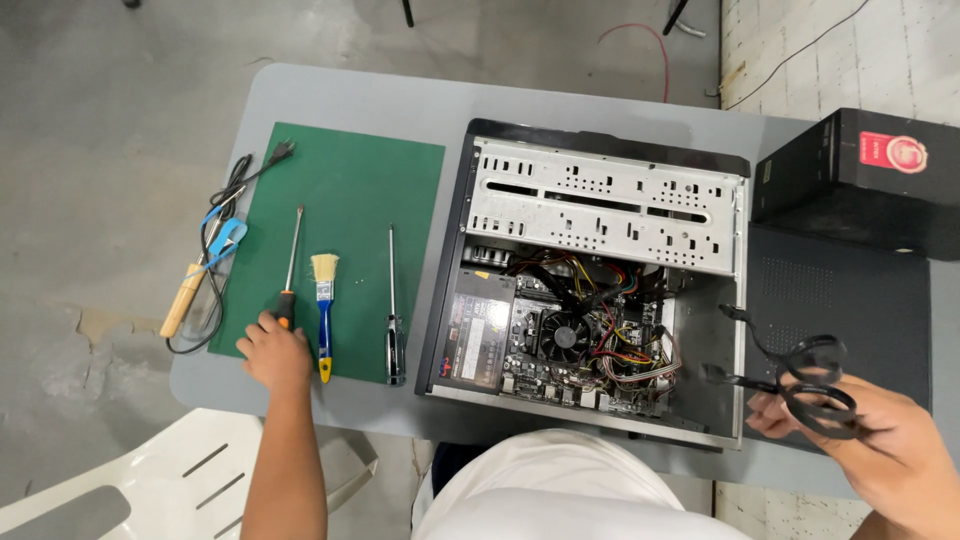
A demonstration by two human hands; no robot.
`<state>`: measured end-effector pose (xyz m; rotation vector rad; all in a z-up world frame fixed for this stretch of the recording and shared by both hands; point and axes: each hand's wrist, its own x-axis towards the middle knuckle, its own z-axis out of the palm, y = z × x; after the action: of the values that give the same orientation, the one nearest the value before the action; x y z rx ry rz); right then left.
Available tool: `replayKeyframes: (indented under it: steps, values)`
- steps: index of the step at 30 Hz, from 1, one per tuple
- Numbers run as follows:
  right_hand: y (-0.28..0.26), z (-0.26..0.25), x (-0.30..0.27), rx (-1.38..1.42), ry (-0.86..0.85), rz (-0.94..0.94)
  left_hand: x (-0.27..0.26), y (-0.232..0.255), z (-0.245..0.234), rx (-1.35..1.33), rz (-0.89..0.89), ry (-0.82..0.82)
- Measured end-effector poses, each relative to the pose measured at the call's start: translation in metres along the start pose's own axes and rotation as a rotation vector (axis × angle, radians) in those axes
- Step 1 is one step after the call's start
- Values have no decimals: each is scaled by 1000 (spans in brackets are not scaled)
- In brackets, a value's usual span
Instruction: The person brushes the internal chassis and components of an open computer tower with a brush, removes cables from the motherboard, and uses a screwdriver to loosen a part inside the case.
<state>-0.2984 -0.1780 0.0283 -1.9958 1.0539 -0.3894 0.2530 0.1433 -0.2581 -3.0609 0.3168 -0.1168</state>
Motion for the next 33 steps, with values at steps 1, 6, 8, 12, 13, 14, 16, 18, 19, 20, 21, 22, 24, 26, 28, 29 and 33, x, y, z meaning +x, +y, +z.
replayKeyframes:
  steps: [1, 6, 8, 12, 13, 14, 16, 18, 19, 20, 21, 22, 24, 26, 28, 29, 33]
  values:
    - [-15, 5, -2, -1, -5, -2, 5, -6, 7, 1, -4, -2]
    - [-40, 7, -2, 33, 24, 182, 37, -24, -3, 16, -99, -176]
    - [-34, 12, -4, 137, 65, 231, 49, -29, -6, -13, -129, -200]
    - [-32, 10, -4, 135, 22, 105, 53, -19, -5, -10, -239, -109]
    - [-11, 6, -2, 136, 34, 102, 42, -7, -14, -19, -231, -104]
    - [11, 3, -1, 296, 29, 149, 31, 5, -23, -27, -109, -10]
    - [16, 8, -2, 463, 34, 200, 2, 29, -31, -32, 27, 87]
    - [-17, 19, -1, 333, 165, 186, -35, 54, -30, -260, 141, -207]
    - [-32, 23, -2, 338, 178, 189, -43, 58, -23, -260, 155, -202]
    - [-48, 26, -1, 289, 155, 81, -50, 61, -17, -277, 161, -54]
    - [-64, 30, -3, 236, 135, -23, -59, 64, -9, -296, 170, 91]
    - [-75, 33, -5, 239, 151, -16, -53, 58, 7, -299, 188, 93]
    - [-98, 36, -4, 0, 109, 422, -41, 52, 37, -341, 141, 41]
    - [-69, 49, -5, -54, 111, 243, -17, 37, 54, -416, 153, -67]
    - [-62, 57, -3, -119, 96, 74, -15, 59, 4, -478, 155, -194]
    - [-68, 63, -1, -221, 98, -30, -25, 73, -68, -794, -31, -334]
    - [-48, 90, 7, -326, 59, -396, -88, 103, -214, -1803, 130, -694]
